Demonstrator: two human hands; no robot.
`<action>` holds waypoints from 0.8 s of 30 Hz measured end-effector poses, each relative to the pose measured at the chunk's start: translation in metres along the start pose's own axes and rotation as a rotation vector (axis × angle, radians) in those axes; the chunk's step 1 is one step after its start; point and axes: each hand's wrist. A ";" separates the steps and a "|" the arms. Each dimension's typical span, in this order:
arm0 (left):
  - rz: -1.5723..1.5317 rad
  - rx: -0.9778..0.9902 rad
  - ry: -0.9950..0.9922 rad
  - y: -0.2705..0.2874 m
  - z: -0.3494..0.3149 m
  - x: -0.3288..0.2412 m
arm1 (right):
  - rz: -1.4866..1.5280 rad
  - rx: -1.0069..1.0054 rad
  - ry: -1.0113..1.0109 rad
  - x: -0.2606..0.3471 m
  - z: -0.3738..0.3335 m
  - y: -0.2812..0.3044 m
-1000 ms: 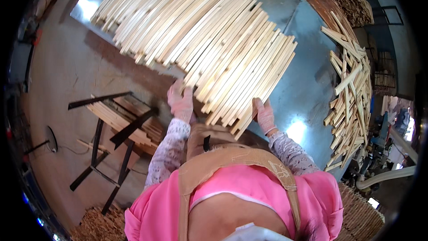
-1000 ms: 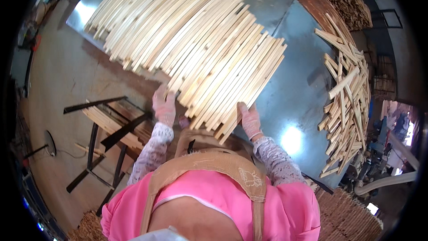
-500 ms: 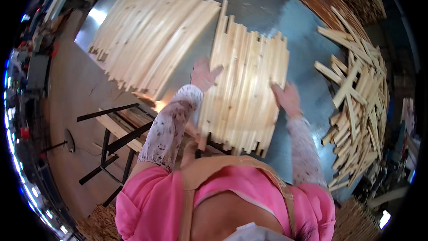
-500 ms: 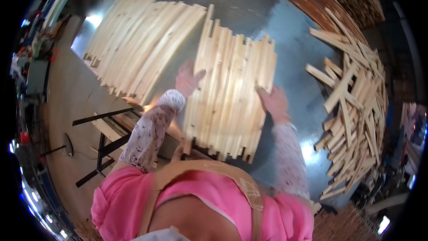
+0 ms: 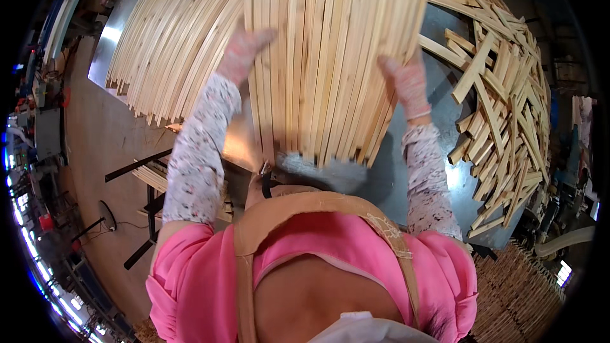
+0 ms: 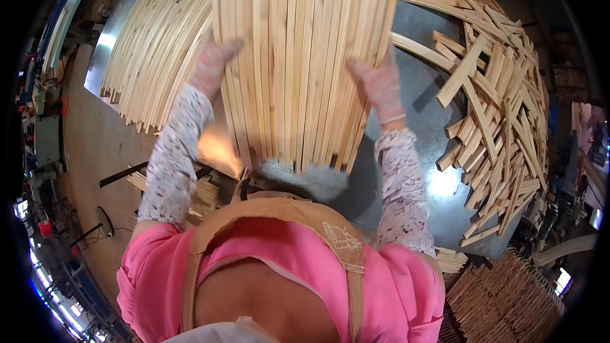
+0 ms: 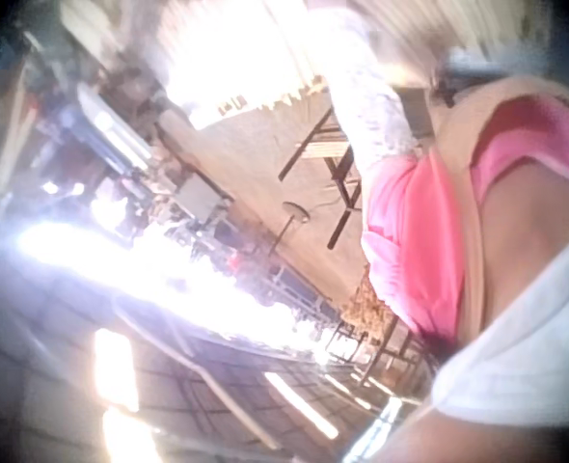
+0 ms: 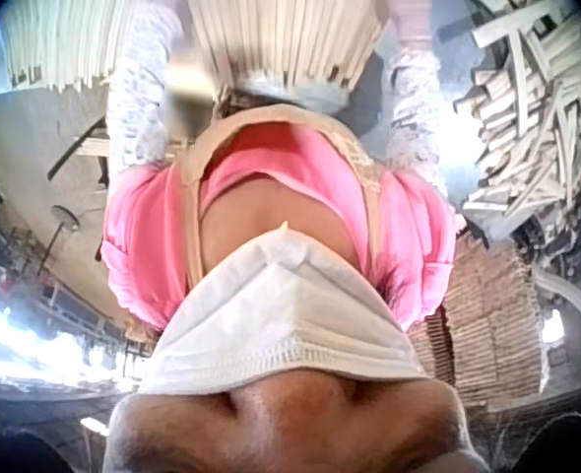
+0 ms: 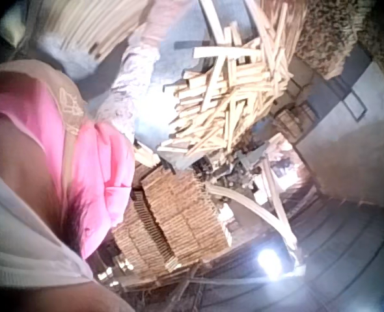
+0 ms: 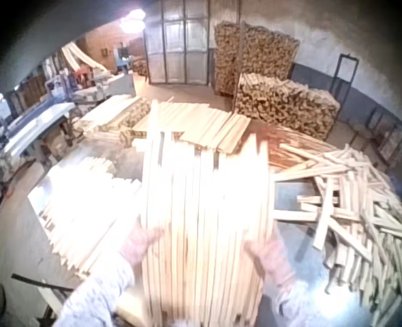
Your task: The person repeatedly picks up thin wooden sticks from a scattered pile on a metal table and arranges them into a neat, aligned stack. The person uses both hands to gather the sticks and align them side-by-side, creating a growing pile of organized wood.
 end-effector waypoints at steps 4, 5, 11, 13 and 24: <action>-0.174 0.186 -0.389 0.001 0.029 -0.111 | 0.386 -0.111 0.325 0.099 0.030 0.042; -0.125 0.209 -0.417 0.009 0.035 -0.129 | 0.384 -0.113 0.333 0.121 0.033 0.049; 0.032 0.263 -0.440 0.048 0.012 -0.122 | -0.015 -0.176 0.285 0.125 -0.008 0.023; 0.241 0.206 -0.260 0.053 -0.007 -0.103 | 0.005 -0.111 0.227 0.092 -0.031 0.010; -1.152 0.443 0.362 0.082 -0.154 0.023 | 0.608 0.126 -0.042 -0.003 -0.246 -0.068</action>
Point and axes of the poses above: each hand's wrist, its own z-axis towards the middle knuckle, its own y-axis out of the back of the hand, x = y × z, and after that the axes turned 2 degrees about -z, right-handed
